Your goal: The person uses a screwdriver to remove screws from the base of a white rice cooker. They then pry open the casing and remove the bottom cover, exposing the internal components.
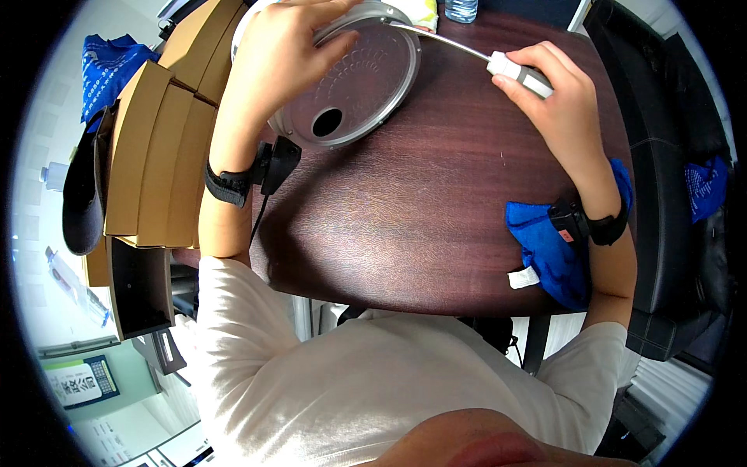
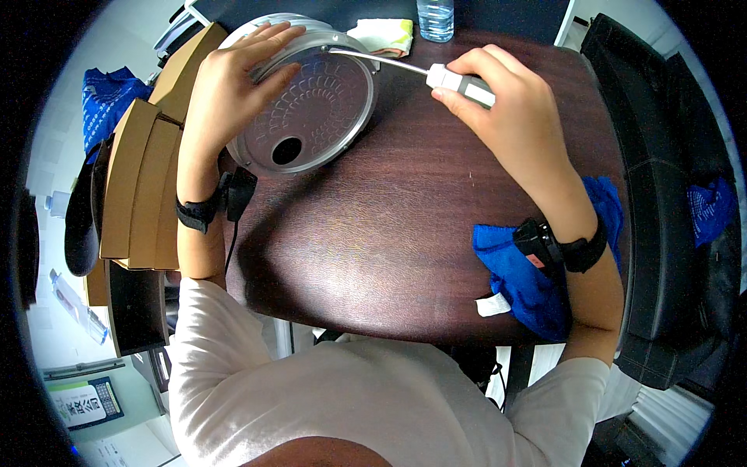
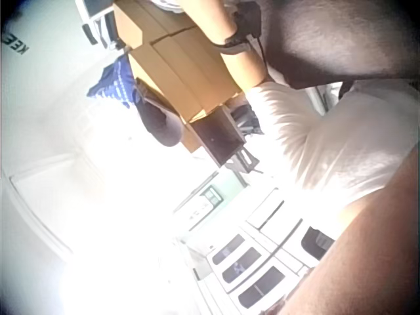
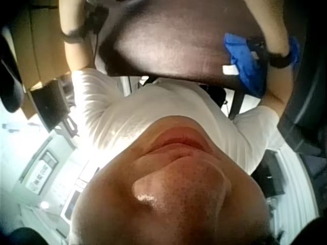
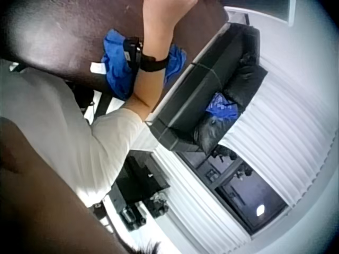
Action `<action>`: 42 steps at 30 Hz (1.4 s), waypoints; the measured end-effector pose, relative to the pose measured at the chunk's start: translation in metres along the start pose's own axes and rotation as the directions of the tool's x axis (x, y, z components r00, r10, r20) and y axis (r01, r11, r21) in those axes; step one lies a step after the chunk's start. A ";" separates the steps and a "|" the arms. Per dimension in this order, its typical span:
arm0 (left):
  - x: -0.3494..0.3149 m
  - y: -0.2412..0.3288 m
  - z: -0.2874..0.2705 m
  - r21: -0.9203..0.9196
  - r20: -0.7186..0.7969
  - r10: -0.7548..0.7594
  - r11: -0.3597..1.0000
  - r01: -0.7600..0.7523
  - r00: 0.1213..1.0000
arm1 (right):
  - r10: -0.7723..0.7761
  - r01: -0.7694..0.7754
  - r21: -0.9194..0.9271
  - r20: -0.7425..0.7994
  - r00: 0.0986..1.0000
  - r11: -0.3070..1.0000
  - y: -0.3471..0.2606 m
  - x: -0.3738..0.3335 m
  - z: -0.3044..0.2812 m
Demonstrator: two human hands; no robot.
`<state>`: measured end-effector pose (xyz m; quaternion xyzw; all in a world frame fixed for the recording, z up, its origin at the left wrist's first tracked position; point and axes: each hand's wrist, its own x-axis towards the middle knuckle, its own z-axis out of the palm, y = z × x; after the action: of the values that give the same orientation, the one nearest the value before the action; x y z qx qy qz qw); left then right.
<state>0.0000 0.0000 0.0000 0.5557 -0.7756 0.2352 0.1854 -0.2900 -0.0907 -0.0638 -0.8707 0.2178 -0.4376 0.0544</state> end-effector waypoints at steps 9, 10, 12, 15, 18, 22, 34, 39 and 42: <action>0.002 0.000 -0.002 -0.001 0.004 0.037 0.999 -0.037 0.999 | -0.045 0.043 -0.061 -0.042 0.998 0.997 0.000 0.001 0.003; 0.001 -0.001 -0.002 0.007 0.004 0.046 0.999 -0.046 0.999 | -0.060 0.056 -0.092 -0.045 0.997 0.994 0.000 0.001 0.003; 0.001 -0.001 -0.001 0.011 0.005 0.050 0.999 -0.050 0.999 | -0.094 0.087 -0.140 -0.048 0.994 0.986 0.000 0.002 0.003; 0.001 -0.001 -0.002 -0.006 0.010 0.047 0.999 -0.047 0.999 | -0.133 0.125 -0.151 -0.048 0.990 0.981 0.004 0.004 0.002; 0.001 -0.006 -0.001 -0.016 0.011 0.068 0.998 -0.068 0.998 | -0.087 0.086 -0.020 -0.036 0.996 0.996 0.013 0.005 0.007; 0.002 -0.008 0.001 0.043 0.010 0.088 0.995 -0.089 0.996 | 0.107 -0.111 0.288 0.030 0.994 0.951 0.021 -0.003 0.025; 0.003 -0.010 0.006 0.095 -0.009 0.064 0.994 -0.063 0.998 | 0.218 -0.224 0.397 0.062 0.974 0.890 0.022 -0.007 0.033; 0.002 -0.009 0.000 0.024 -0.005 0.105 0.994 -0.105 0.994 | -0.096 0.086 -0.100 -0.106 0.990 0.991 0.011 0.002 0.009; -0.001 -0.013 -0.005 -0.005 0.002 0.134 0.991 -0.134 0.991 | -0.168 0.149 -0.194 -0.091 0.982 0.970 0.003 0.006 -0.001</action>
<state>0.0127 -0.0001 0.0052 0.5020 -0.8121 0.2445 0.1695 -0.2888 -0.0955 -0.0594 -0.8620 0.1901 -0.4641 -0.0741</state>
